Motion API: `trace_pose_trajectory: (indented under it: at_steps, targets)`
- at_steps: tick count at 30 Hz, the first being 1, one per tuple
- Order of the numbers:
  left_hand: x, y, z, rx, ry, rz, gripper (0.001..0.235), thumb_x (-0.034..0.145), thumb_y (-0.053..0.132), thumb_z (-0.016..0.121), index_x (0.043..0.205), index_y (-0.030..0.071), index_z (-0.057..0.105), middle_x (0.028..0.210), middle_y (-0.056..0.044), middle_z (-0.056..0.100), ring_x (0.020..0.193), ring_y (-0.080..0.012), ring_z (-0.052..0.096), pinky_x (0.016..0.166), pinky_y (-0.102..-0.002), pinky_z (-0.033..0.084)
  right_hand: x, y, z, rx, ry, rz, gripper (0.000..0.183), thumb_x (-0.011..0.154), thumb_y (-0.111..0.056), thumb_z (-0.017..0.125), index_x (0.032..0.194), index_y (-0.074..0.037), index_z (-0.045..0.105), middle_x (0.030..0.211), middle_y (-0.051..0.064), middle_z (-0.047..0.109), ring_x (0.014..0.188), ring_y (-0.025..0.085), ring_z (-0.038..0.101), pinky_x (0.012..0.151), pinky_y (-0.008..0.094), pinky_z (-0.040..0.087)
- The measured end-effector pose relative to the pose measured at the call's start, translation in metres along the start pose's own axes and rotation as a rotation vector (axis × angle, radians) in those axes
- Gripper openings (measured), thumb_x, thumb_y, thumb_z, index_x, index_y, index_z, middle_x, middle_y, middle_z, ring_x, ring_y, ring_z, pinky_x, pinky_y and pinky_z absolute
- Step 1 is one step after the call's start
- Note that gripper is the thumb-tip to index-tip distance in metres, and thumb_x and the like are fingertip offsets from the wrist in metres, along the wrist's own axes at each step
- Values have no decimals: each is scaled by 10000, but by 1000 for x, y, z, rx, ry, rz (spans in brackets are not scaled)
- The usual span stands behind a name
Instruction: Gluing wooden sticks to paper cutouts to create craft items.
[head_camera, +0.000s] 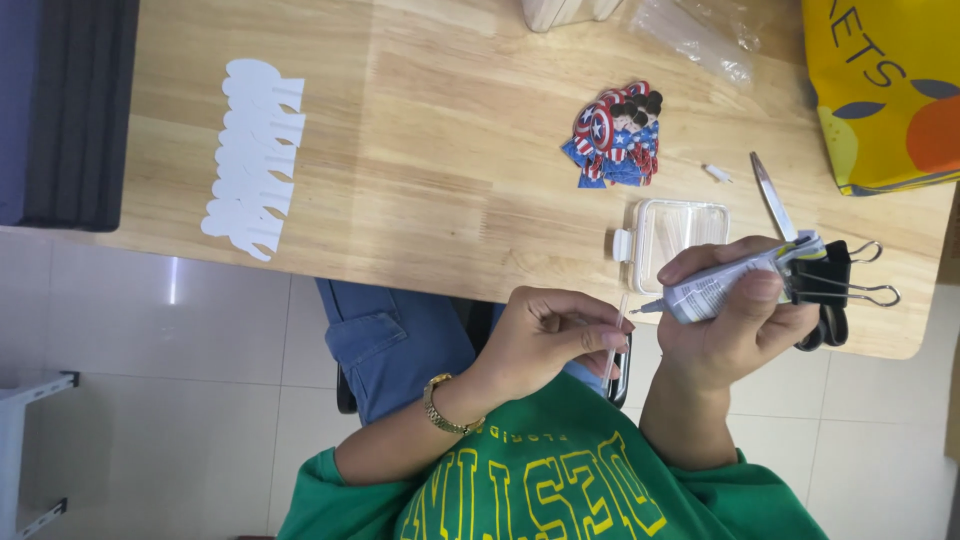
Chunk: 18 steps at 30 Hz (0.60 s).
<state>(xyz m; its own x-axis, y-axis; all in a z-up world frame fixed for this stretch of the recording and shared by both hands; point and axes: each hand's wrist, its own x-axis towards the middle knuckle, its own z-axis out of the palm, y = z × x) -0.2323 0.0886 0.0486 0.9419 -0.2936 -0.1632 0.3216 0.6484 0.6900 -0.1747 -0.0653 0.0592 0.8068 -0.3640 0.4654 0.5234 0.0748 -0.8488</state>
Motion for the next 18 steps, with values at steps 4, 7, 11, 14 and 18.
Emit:
trace_pose_trajectory:
  at_steps: [4,7,11,14,18]
  targets:
    - [0,-2,-2,-31,-13,33,202,881,58,788,1041,-54,735,953,-186,762,753,-234,756,714,-285,679,0,1,-3,-18,-5,-60,219,1107,-293,588,1107,-159,415,984,176,536,507,342,500,430,405,455]
    - [1,-2,-3,-118,5,182,160,924,-3,755,1075,-33,713,1005,-180,760,916,-233,768,807,-274,667,1,-4,-12,14,29,-97,197,1124,-290,577,1177,-134,469,1021,147,566,524,313,504,456,381,460]
    - [-3,1,-1,-118,141,329,149,917,-35,743,1027,0,649,1057,-226,741,935,-251,763,880,-318,667,1,-30,-9,123,188,147,361,991,-495,655,1064,-148,585,868,-32,565,608,143,542,489,273,461]
    - [-7,-14,15,-200,68,408,174,927,-107,709,1003,19,616,1076,-208,725,971,-273,752,933,-341,643,-6,-32,-5,303,124,206,370,1048,-529,492,1174,-196,593,795,21,566,706,121,558,463,283,353]
    - [-11,-21,28,83,118,321,169,893,-32,768,927,17,610,1015,-181,747,1006,-242,760,883,-268,654,-6,-44,17,288,232,328,378,961,-555,557,1077,-198,602,778,-36,577,653,84,570,349,290,343]
